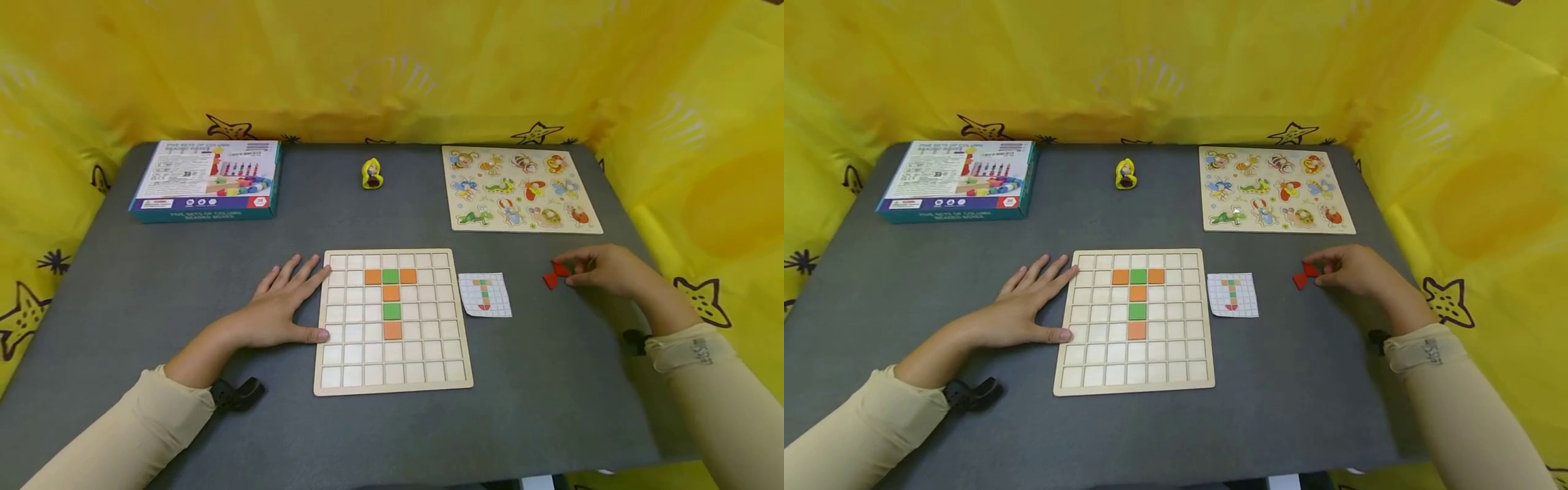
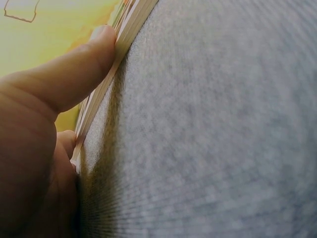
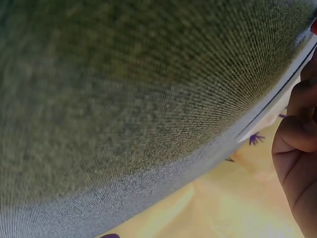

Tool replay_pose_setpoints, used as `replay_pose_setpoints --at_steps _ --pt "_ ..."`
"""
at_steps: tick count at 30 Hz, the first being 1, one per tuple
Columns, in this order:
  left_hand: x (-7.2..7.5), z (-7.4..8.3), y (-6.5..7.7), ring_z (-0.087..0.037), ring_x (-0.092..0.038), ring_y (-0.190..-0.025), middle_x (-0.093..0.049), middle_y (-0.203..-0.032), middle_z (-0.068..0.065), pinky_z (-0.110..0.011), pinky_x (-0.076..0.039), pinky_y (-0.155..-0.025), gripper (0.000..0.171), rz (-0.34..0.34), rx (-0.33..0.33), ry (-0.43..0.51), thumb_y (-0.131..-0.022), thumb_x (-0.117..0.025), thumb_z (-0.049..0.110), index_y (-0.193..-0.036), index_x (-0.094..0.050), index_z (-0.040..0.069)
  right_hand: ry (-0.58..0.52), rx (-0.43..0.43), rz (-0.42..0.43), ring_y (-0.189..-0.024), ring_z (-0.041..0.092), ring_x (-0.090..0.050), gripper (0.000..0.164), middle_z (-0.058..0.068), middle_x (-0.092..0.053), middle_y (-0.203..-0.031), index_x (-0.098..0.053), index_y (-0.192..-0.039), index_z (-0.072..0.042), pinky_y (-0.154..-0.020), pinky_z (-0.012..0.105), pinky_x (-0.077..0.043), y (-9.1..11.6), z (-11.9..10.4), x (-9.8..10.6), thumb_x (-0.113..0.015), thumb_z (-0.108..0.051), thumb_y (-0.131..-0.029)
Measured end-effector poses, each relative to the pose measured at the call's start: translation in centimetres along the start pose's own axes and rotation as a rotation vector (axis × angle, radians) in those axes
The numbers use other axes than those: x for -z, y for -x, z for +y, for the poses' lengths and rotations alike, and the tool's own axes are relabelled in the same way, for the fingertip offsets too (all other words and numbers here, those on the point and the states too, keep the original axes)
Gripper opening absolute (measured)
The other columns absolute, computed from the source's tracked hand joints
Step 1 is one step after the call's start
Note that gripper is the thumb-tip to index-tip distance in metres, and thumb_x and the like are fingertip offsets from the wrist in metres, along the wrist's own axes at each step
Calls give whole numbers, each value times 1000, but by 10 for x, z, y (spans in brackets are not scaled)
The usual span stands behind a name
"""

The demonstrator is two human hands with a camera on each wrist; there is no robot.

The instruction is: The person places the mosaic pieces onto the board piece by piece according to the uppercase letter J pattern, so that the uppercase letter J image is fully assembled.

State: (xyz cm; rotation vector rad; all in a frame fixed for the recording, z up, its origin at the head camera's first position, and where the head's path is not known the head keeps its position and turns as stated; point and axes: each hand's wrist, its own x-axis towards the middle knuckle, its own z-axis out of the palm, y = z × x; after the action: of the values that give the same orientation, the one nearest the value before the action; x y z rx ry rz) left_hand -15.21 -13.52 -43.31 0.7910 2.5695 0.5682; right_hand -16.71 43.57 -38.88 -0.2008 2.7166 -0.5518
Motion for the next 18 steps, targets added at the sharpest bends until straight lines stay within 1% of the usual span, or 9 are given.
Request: replay_pose_setpoints --at_steps 5,10,12,14,17,18 --pt "0 0 0 -32 15 -146 5 -164 -6 -58 8 -111 112 -2 1 -4 -77 -62 75 -160 -6 23 6 -22 29 -61 17 -45 35 1 -59 -81 -71 -118 -6 -54 30 -37 0 2 -3 -77 -19 -86" --pt "-1 0 -1 -32 15 -146 5 -164 -6 -58 8 -111 112 -6 6 -3 -78 -62 75 -160 -7 23 55 -21 85 -73 20 -52 34 1 -61 -83 -72 -106 -7 -63 35 -42 4 5 -6 -79 -33 -85" --pt "0 0 -1 -32 15 -146 5 -164 -6 -58 8 -111 112 -6 6 -4 -77 -62 75 -160 -7 23 71 -17 101 -77 21 -53 38 2 -62 -87 -71 -108 -8 -67 37 -43 6 6 -7 -79 -35 -84" --pt "0 1 -1 -32 15 -146 5 -164 -6 -58 9 -111 112 -6 6 -6 -77 -62 75 -160 -7 23 77 8 102 -81 23 -55 40 5 -63 -92 -70 -114 -8 -70 40 -44 8 7 -8 -79 -33 -84" --pt "0 0 -1 -31 15 -146 5 -164 -6 -58 9 -111 112 -7 8 -11 -77 -62 75 -160 -6 23 77 66 90 -87 25 -57 42 9 -64 -102 -68 -124 -9 -75 43 -45 10 7 -8 -79 -22 -85" --pt "-1 0 -2 -31 15 -146 5 -164 -6 -58 9 -111 112 -8 8 -12 -77 -62 76 -160 -6 24 77 82 85 -89 26 -57 42 10 -64 -103 -68 -124 -9 -76 44 -45 10 7 -7 -78 -18 -85"
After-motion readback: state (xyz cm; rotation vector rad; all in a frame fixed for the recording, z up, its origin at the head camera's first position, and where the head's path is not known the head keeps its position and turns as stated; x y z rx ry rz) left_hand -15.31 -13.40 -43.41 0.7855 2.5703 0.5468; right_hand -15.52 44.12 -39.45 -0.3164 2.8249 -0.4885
